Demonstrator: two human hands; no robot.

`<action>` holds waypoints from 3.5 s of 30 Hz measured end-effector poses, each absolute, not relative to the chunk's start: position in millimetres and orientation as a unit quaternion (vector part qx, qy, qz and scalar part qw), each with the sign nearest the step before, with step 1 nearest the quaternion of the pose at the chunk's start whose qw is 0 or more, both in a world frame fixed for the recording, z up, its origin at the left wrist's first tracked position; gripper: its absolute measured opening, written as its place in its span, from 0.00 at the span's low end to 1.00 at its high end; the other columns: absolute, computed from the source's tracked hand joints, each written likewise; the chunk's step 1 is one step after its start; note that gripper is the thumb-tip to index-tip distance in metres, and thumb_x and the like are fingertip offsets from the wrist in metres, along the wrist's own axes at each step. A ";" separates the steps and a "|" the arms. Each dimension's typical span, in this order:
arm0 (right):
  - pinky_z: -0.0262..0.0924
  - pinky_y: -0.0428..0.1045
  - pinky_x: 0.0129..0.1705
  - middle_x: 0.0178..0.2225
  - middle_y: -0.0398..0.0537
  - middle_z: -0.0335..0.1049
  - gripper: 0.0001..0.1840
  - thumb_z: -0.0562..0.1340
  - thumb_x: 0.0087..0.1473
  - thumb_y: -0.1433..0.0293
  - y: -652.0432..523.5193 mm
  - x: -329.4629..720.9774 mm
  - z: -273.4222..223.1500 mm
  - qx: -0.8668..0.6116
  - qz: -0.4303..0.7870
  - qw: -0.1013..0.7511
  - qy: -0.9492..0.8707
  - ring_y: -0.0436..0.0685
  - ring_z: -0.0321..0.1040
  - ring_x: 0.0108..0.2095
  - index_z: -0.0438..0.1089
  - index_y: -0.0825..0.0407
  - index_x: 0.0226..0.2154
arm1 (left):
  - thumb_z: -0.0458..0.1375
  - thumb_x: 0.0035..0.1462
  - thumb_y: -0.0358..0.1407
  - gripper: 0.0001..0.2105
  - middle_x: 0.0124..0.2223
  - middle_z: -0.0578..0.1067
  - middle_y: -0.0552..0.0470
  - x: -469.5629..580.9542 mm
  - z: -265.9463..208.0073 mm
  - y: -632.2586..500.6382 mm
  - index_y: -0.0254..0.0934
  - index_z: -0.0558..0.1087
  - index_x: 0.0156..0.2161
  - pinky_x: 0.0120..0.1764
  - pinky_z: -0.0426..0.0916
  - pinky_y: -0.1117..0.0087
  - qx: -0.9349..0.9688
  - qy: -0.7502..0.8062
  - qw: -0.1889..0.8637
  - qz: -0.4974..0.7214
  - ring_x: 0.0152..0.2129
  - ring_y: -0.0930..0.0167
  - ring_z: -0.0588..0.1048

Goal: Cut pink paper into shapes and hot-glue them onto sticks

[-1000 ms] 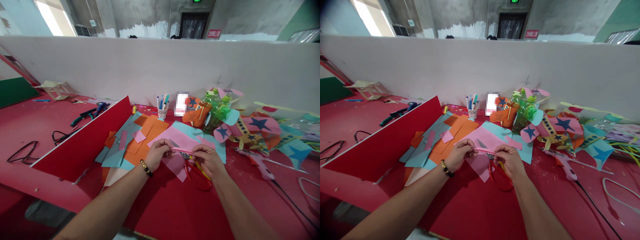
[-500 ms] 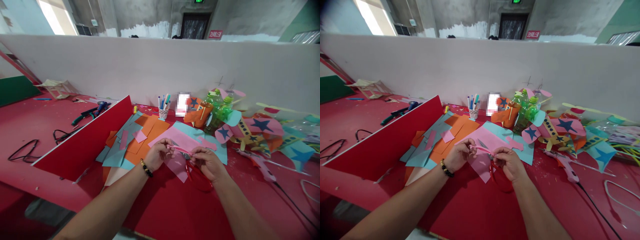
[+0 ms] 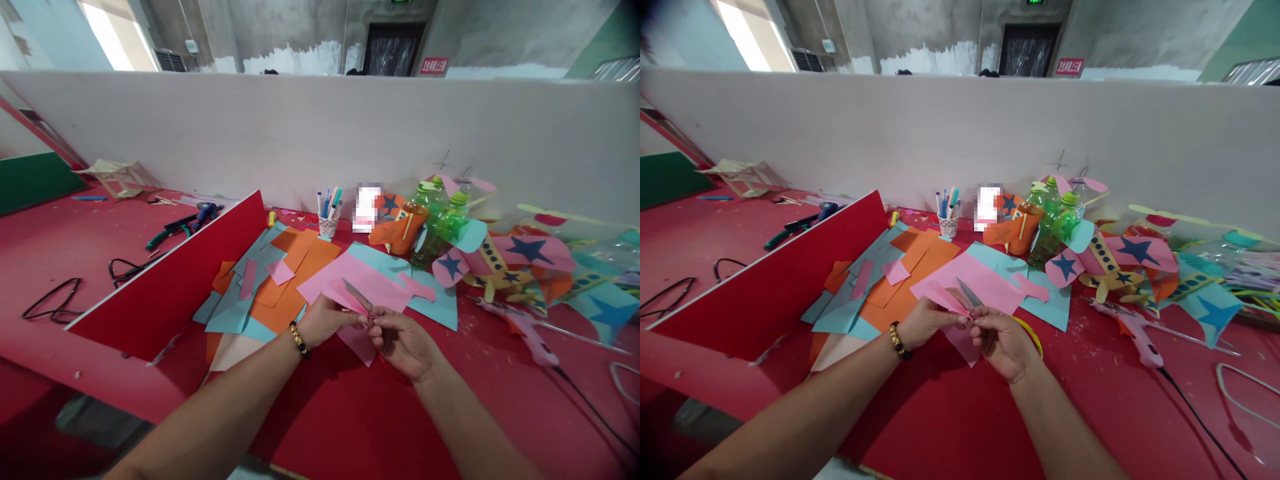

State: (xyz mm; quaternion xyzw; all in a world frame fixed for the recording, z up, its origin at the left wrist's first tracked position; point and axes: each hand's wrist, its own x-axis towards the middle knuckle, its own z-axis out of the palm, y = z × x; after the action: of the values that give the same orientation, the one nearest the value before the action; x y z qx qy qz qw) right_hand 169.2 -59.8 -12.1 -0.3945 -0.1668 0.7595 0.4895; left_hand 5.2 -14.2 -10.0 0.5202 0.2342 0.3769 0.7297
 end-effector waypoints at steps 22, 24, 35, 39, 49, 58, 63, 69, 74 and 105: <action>0.63 0.45 0.26 0.20 0.45 0.73 0.13 0.67 0.45 0.62 -67.4 155.4 -13.0 -0.526 0.499 0.536 -0.433 0.51 0.69 0.21 0.73 0.53 0.31 | 0.67 0.42 0.35 0.10 0.29 0.77 0.49 10.4 -15.6 -16.6 0.30 0.76 0.30 0.35 0.69 0.69 0.419 0.260 0.764 0.416 0.26 0.71 0.74; 0.63 0.46 0.26 0.20 0.46 0.74 0.12 0.66 0.46 0.61 -67.8 155.1 -12.6 -0.531 0.486 0.535 -0.443 0.53 0.70 0.22 0.74 0.53 0.31 | 0.67 0.41 0.35 0.10 0.29 0.77 0.48 10.6 -14.9 -16.9 0.30 0.76 0.30 0.36 0.69 0.69 0.419 0.265 0.764 0.414 0.27 0.71 0.75; 0.65 0.46 0.28 0.24 0.44 0.75 0.08 0.65 0.48 0.63 -69.2 152.0 -5.9 -0.527 0.454 0.557 -0.453 0.53 0.71 0.24 0.73 0.51 0.27 | 0.67 0.42 0.34 0.10 0.29 0.78 0.48 11.2 -14.0 -18.9 0.30 0.77 0.30 0.35 0.69 0.70 0.421 0.266 0.759 0.420 0.26 0.72 0.75; 0.65 0.47 0.29 0.24 0.45 0.75 0.08 0.65 0.48 0.63 -69.5 151.2 -4.5 -0.526 0.445 0.556 -0.464 0.53 0.71 0.24 0.73 0.51 0.27 | 0.67 0.42 0.34 0.10 0.30 0.78 0.47 11.1 -15.0 -18.5 0.30 0.77 0.30 0.35 0.69 0.70 0.409 0.266 0.769 0.413 0.27 0.71 0.75; 0.66 0.47 0.28 0.21 0.43 0.73 0.08 0.65 0.48 0.63 -68.6 149.8 -3.9 -0.534 0.429 0.547 -0.481 0.53 0.70 0.23 0.72 0.51 0.27 | 0.68 0.39 0.38 0.11 0.25 0.76 0.49 11.6 -18.5 -15.1 0.30 0.76 0.26 0.31 0.67 0.72 0.409 0.296 0.758 0.413 0.22 0.74 0.72; 0.65 0.47 0.29 0.23 0.45 0.73 0.09 0.64 0.49 0.63 -67.5 151.0 -8.5 -0.535 0.437 0.543 -0.478 0.53 0.71 0.24 0.72 0.52 0.27 | 0.68 0.41 0.38 0.12 0.21 0.70 0.54 10.6 -18.7 -11.6 0.30 0.73 0.24 0.30 0.65 0.73 0.396 0.308 0.751 0.429 0.20 0.77 0.68; 0.64 0.47 0.27 0.22 0.45 0.73 0.09 0.66 0.47 0.62 -66.6 155.8 -8.4 -0.543 0.439 0.554 -0.453 0.53 0.70 0.22 0.72 0.52 0.26 | 0.68 0.40 0.37 0.12 0.25 0.69 0.57 0.1 -13.2 0.0 0.33 0.70 0.28 0.32 0.67 0.73 0.396 0.315 0.716 0.481 0.22 0.79 0.68; 0.65 0.47 0.26 0.22 0.45 0.73 0.11 0.66 0.46 0.61 -63.3 168.1 -14.1 -0.534 0.468 0.560 -0.426 0.52 0.69 0.21 0.72 0.53 0.26 | 0.68 0.38 0.33 0.17 0.34 0.68 0.55 -15.6 -3.6 12.6 0.36 0.69 0.36 0.31 0.68 0.75 0.530 0.300 0.609 0.509 0.28 0.77 0.68; 0.65 0.45 0.26 0.23 0.44 0.73 0.10 0.66 0.47 0.62 -63.6 172.4 -13.3 -0.532 0.465 0.550 -0.445 0.50 0.69 0.21 0.72 0.52 0.26 | 0.64 0.45 0.35 0.09 0.30 0.71 0.51 -20.6 -6.4 17.0 0.32 0.72 0.29 0.31 0.66 0.75 0.595 0.313 0.590 0.447 0.26 0.76 0.68; 0.57 0.43 0.21 0.18 0.40 0.68 0.09 0.60 0.51 0.66 -61.9 178.5 -17.1 -0.571 0.431 0.398 -0.574 0.48 0.64 0.18 0.66 0.52 0.23 | 0.59 0.52 0.39 0.11 0.32 0.71 0.52 -24.9 -12.1 12.2 0.39 0.76 0.40 0.33 0.61 0.74 0.852 0.315 0.336 0.249 0.29 0.74 0.68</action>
State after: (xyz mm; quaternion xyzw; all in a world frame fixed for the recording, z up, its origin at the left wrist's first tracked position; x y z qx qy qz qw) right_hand 178.5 -61.9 -17.1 -0.5714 -0.5743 0.4309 0.3976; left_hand -24.9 12.2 -12.1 0.8517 0.3153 0.2492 0.3364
